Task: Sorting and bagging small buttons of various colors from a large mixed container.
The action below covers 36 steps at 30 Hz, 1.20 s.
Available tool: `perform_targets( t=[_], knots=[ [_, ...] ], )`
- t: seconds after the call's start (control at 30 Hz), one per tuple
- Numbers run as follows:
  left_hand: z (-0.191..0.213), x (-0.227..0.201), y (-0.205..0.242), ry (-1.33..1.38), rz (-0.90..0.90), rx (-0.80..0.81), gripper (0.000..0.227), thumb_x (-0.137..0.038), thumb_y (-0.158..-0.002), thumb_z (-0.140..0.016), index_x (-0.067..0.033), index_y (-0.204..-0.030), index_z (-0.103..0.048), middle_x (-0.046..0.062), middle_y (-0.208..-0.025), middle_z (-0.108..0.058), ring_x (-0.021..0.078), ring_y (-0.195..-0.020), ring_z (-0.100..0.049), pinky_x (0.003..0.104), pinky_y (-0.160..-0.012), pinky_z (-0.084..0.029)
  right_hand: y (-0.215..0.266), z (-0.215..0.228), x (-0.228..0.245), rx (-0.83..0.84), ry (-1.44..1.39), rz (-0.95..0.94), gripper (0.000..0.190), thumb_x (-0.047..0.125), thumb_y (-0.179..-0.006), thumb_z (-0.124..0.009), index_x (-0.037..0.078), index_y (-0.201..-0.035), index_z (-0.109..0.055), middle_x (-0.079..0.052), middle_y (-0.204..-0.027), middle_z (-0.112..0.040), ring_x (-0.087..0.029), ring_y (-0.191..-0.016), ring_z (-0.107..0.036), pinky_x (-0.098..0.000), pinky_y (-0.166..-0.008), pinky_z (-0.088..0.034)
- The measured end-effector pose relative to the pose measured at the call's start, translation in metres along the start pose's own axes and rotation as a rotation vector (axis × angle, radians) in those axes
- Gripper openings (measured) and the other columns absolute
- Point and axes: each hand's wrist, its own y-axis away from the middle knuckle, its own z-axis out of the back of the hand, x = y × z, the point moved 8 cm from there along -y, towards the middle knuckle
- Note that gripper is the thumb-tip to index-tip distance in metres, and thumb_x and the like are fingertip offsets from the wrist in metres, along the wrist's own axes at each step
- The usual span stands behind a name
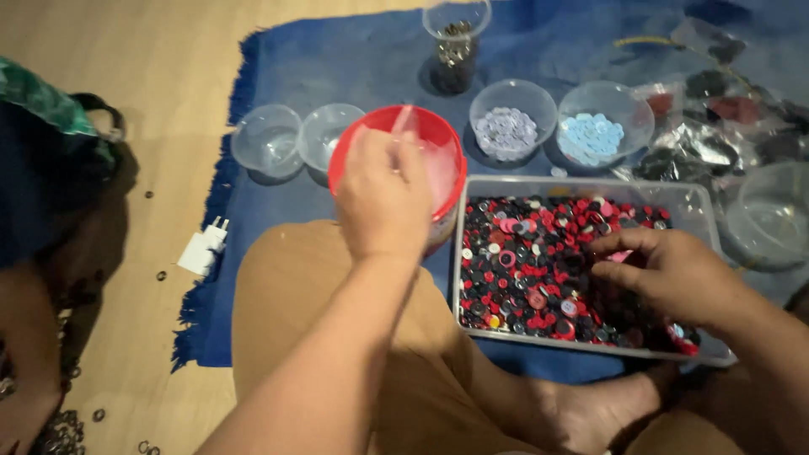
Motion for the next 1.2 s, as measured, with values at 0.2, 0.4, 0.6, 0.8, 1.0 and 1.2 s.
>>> perform_targets(
  t=[0.2,0.4,0.6,0.8,1.0,1.2],
  knots=[
    [-0.061,-0.058,0.087,1.157,0.896,0.702,0.019,-0.012,-0.103,-0.060,0.0010,-0.116,-0.065,0.016,-0.090,-0.075,0.0216,-0.071,-0.074,0.029,-0.051,-0.059,0.034,-0.039,0.080,0.482,-1.024,0.352,0.067,0.041,-0.092,-0.061,0.004,-0.148,-0.058,-0.014,-0.117,-0.071,-0.026,-0.102,-0.063,-0.0476,-0.084,-0.048],
    [-0.072,-0.023,0.147,0.761,0.817,0.864,0.027,-0.023,-0.099,-0.056,-0.0022,-0.097,-0.074,0.005,-0.079,-0.070,0.0126,-0.065,-0.062,0.026,-0.058,-0.050,0.023,-0.072,0.029,0.383,-0.911,-0.009,0.015,0.003,-0.098,-0.063,-0.011,-0.099,-0.068,-0.026,-0.086,-0.070,-0.028,-0.067,-0.060,-0.0364,-0.061,-0.048],
    [-0.090,0.002,0.156,0.991,1.060,0.773,0.028,-0.009,-0.097,-0.064,0.0077,-0.117,-0.072,0.013,-0.096,-0.074,0.0112,-0.060,-0.059,0.019,-0.047,-0.044,0.013,-0.057,0.000,0.279,-0.859,-0.040,0.012,-0.006,-0.094,-0.065,-0.010,-0.103,-0.072,-0.020,-0.078,-0.065,-0.025,-0.063,-0.057,-0.0364,-0.059,-0.047],
    [-0.077,-0.003,0.128,0.256,0.634,0.936,0.027,-0.039,-0.080,-0.078,-0.0123,-0.085,-0.080,0.002,-0.054,-0.070,0.0141,-0.054,-0.073,0.027,-0.055,-0.059,0.024,-0.042,0.034,-0.067,-0.401,0.377,0.056,-0.008,-0.078,-0.078,0.009,-0.132,-0.071,-0.014,-0.108,-0.078,-0.020,-0.088,-0.073,-0.0358,-0.073,-0.063],
    [-0.093,-0.004,0.143,0.531,0.669,0.876,0.041,-0.038,-0.070,-0.088,-0.0070,-0.094,-0.080,0.009,-0.066,-0.070,0.0143,-0.066,-0.070,0.032,-0.060,-0.058,0.041,-0.047,0.053,0.016,-0.204,0.497,0.038,-0.001,-0.080,-0.074,0.010,-0.115,-0.084,-0.013,-0.089,-0.086,-0.019,-0.081,-0.073,-0.0356,-0.070,-0.064],
    [-0.082,0.005,0.141,0.140,0.505,0.903,0.022,-0.037,-0.081,-0.079,-0.0240,-0.098,-0.083,0.003,-0.083,-0.079,0.0260,-0.093,-0.077,0.038,-0.078,-0.060,0.046,-0.031,0.070,-0.192,0.004,0.763,0.038,0.012,-0.075,-0.085,0.019,-0.113,-0.082,-0.003,-0.106,-0.080,-0.021,-0.096,-0.076,-0.0377,-0.083,-0.059]
  ],
)
